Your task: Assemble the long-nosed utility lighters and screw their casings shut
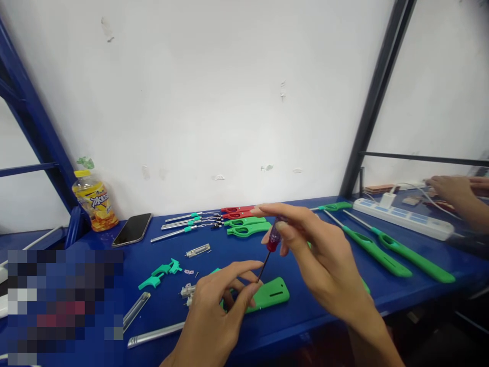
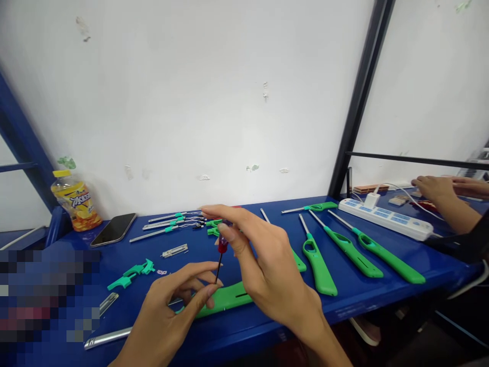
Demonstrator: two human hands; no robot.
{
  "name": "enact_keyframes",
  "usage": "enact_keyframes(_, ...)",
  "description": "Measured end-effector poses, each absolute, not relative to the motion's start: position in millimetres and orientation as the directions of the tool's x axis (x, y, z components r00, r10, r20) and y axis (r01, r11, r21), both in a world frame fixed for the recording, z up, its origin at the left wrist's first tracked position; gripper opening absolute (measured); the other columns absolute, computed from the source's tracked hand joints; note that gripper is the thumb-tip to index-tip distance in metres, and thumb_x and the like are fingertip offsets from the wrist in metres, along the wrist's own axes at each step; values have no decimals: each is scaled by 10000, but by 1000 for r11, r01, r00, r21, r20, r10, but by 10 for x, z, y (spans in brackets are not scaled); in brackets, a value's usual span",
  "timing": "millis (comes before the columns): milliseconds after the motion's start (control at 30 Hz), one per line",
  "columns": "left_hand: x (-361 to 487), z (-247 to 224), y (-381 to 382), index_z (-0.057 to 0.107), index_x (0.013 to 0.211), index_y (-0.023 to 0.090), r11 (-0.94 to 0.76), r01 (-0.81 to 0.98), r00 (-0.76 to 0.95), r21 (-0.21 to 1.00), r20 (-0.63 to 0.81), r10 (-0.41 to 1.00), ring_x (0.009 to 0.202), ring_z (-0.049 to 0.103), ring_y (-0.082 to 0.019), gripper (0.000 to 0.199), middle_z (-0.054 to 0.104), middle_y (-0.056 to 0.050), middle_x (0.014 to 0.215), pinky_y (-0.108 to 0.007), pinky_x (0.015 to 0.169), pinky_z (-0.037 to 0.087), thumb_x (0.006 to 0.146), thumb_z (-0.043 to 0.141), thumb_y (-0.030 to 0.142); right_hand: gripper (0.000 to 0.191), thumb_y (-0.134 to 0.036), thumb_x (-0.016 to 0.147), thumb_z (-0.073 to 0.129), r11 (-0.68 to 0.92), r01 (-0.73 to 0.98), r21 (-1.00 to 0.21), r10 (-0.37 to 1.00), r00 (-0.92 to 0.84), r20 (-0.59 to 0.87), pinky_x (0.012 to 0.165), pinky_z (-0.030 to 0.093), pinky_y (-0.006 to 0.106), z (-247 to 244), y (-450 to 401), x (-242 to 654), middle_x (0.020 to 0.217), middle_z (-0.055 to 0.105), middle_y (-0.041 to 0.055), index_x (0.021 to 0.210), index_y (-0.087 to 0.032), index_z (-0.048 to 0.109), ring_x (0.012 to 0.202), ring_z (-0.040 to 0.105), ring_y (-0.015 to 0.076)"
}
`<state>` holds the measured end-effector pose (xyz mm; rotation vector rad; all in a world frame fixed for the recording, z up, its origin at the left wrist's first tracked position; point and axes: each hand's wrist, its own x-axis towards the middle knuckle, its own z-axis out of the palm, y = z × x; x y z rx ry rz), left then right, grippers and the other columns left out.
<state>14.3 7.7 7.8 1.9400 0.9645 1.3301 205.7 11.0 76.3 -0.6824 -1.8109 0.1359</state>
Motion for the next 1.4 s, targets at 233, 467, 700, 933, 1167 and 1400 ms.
enact_keyframes(233, 384, 65, 137, 758, 1148, 305, -564, 378, 285, 735, 487, 826, 689, 669, -146, 260, 793, 73, 875, -271, 711, 526, 963, 674, 142, 258, -231, 1080, 613, 735, 470, -489, 644, -258, 720, 789, 565, 228, 896, 62, 2226, 1117, 813, -57, 1252, -347, 767, 878, 748, 122)
enact_keyframes(467, 625, 61, 237, 717, 1207, 334, -551, 457, 306, 699, 458, 835, 994, 741, -210, 371, 810, 89, 958, -388, 1008, 456, 955, 686, 63, 222, -214, 1078, 608, 684, 584, -438, 670, -265, 693, 773, 529, 255, 964, 50, 2466, 1091, 774, -15, 1180, -313, 779, 957, 710, 152)
enact_keyframes(700, 638, -70, 305, 690, 1208, 322, -582, 504, 343, 638, 470, 813, 959, 741, -233, 360, 816, 79, 985, -377, 896, 482, 951, 688, 70, 214, -172, 1054, 648, 652, 618, -439, 713, -302, 633, 824, 508, 252, 957, 61, 2479, 1090, 794, -36, 1168, -285, 791, 953, 720, 140)
enact_keyframes(933, 647, -116, 310, 687, 1223, 309, -556, 559, 397, 616, 389, 831, 983, 763, -234, 374, 833, 68, 998, -363, 898, 520, 952, 683, 51, 201, -201, 1079, 621, 652, 639, -408, 728, -375, 574, 898, 472, 286, 930, 99, 2490, 1113, 799, -40, 1182, -275, 777, 1029, 712, 158)
enact_keyframes(1167, 672, -163, 321, 702, 1086, 271, -597, 602, 433, 531, 411, 802, 949, 778, -244, 259, 827, 27, 1017, -388, 863, 564, 955, 654, 52, 214, -217, 1091, 582, 610, 639, -468, 786, -413, 460, 924, 476, 312, 884, 132, 2526, 1157, 792, -34, 1159, -283, 774, 1071, 703, 186)
enact_keyframes(1400, 536, -233, 190, 731, 1197, 269, -643, 681, 491, 350, 433, 756, 1069, 772, -313, 293, 793, -49, 1217, -517, 964, 615, 932, 715, 145, 190, -280, 1071, 633, 568, 627, -533, 822, -401, 405, 920, 483, 320, 901, 141, 2528, 1139, 805, -49, 1151, -313, 802, 1041, 716, 189)
